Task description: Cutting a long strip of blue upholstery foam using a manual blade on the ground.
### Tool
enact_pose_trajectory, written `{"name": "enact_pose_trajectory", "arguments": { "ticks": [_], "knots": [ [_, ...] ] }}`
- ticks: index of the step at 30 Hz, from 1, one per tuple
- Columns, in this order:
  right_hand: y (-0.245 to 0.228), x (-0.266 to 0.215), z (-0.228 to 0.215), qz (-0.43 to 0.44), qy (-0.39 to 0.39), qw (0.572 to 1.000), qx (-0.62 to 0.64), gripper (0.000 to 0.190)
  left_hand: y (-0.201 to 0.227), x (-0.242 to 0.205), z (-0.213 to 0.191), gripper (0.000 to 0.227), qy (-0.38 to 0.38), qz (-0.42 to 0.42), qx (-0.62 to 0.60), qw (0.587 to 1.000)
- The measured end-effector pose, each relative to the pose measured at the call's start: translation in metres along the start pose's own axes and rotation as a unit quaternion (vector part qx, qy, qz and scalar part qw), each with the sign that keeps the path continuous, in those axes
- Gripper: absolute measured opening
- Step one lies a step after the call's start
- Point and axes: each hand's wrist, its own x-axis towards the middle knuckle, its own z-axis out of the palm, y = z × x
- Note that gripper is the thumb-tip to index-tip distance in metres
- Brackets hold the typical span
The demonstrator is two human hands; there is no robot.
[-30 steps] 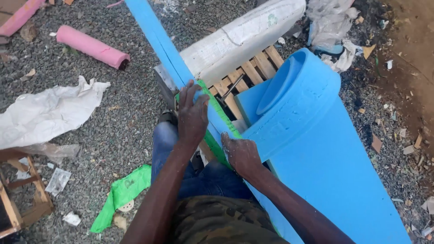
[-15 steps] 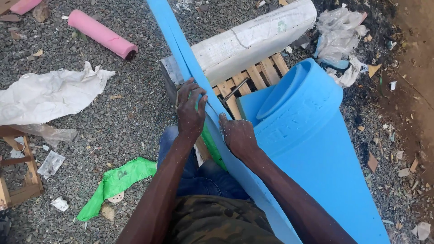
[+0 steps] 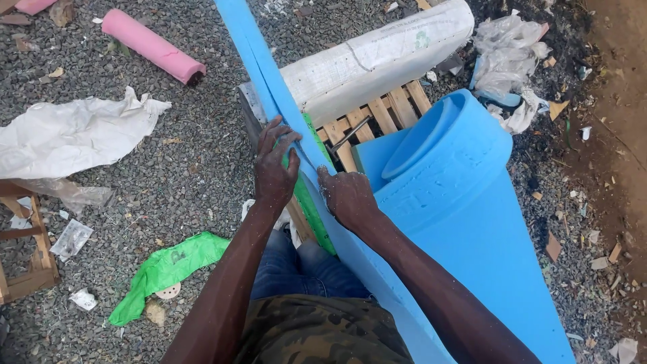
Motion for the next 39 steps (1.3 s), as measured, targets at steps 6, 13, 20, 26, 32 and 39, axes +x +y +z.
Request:
{"name": "enact_pose_trajectory", "arguments": {
  "ticks": [6,13,20,26,32,39],
  "knots": [
    [-0.003,-0.009,-0.004,-0.018,-0.024,0.999,0.012,0.019,-0.001,-0.008,-0.009,0.03,0.016,-0.005,-0.008,1.0],
    [0.015,-0.055,0.021,-0.03,-0.035,0.999,0.006,0.03,0.0,-0.008,-0.001,0.031,0.019,-0.006,-0.016,1.0],
    [0.035,-0.105,0.022,0.001,-0.02,0.999,0.047,0.026,-0.008,-0.007,0.013,0.042,0.014,0.008,-0.02,1.0],
    [0.029,-0.101,-0.002,-0.015,-0.008,0.998,0.055,0.023,-0.013,-0.006,0.014,0.041,0.021,0.012,-0.02,1.0],
    [0.017,-0.118,-0.027,0.025,-0.01,0.997,0.071,0.021,-0.01,-0.013,0.004,0.04,0.022,-0.008,-0.031,0.999],
    [0.017,-0.125,0.032,0.1,0.042,0.98,0.167,0.019,0.003,-0.012,0.006,0.029,0.026,-0.017,-0.007,0.999]
  ]
}}
